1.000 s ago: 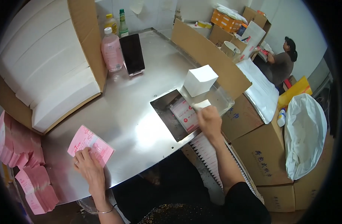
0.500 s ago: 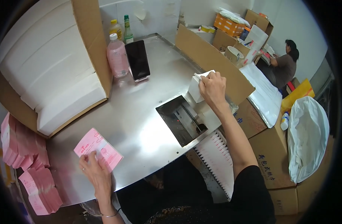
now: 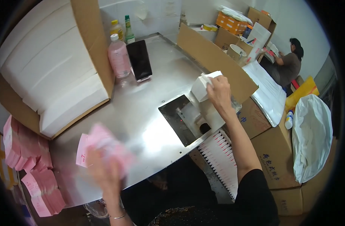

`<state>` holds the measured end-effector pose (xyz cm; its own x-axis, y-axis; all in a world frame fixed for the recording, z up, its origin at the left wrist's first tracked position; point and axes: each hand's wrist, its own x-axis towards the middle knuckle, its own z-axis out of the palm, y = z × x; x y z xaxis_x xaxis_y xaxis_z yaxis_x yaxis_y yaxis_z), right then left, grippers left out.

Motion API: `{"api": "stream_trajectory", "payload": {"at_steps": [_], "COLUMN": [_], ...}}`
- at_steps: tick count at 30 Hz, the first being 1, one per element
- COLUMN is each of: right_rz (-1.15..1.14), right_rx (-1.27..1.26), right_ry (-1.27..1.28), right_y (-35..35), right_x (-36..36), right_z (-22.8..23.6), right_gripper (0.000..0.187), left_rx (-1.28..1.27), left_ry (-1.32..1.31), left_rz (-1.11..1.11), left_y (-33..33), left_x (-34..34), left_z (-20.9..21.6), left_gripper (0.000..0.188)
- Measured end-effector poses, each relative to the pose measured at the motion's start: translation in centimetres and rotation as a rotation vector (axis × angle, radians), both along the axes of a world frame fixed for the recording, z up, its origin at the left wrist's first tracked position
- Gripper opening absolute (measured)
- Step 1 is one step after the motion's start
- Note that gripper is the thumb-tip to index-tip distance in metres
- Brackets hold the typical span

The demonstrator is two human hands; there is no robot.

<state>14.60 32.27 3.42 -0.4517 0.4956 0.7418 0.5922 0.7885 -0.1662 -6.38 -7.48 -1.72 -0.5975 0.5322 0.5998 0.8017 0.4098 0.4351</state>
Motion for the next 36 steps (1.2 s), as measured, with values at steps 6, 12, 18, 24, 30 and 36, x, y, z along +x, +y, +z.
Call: {"api": "stream_trajectory", "payload": {"at_steps": [6, 12, 18, 24, 30, 36], "right_rz": [0.343, 0.851, 0.610, 0.201, -0.092, -0.066], "right_rx": [0.158, 0.034, -0.007, 0.160, 0.083, -0.034], "right_ry": [0.035, -0.235, -0.419, -0.072, -0.102, -0.027], "right_y": [-7.4, -21.0, -20.6, -9.0, -1.9, -0.4], "right_x": [-2.2, -2.4, -7.6, -1.8, -0.8, -0.8], "right_z": [-1.2, -4.6, -4.0, 0.3, -0.3, 0.3], "right_gripper": [0.035, 0.031, 0.020, 0.029, 0.022, 0.022], "left_rx": [-0.351, -0.320, -0.273, -0.395, -0.459, -0.410], "left_ry": [0.051, -0.043, -0.003, 0.085, 0.013, 0.218], "left_rz": [-0.391, -0.361, -0.201, -0.317, -0.279, -0.268], "left_y": [6.9, 5.5, 7.8, 6.6, 7.7, 8.7], "left_x": [5.9, 4.8, 6.5, 6.1, 7.6, 6.2], "left_z": [0.8, 0.1, 1.0, 1.1, 2.5, 2.5], "left_gripper": [0.048, 0.071, 0.083, 0.065, 0.059, 0.048]}}
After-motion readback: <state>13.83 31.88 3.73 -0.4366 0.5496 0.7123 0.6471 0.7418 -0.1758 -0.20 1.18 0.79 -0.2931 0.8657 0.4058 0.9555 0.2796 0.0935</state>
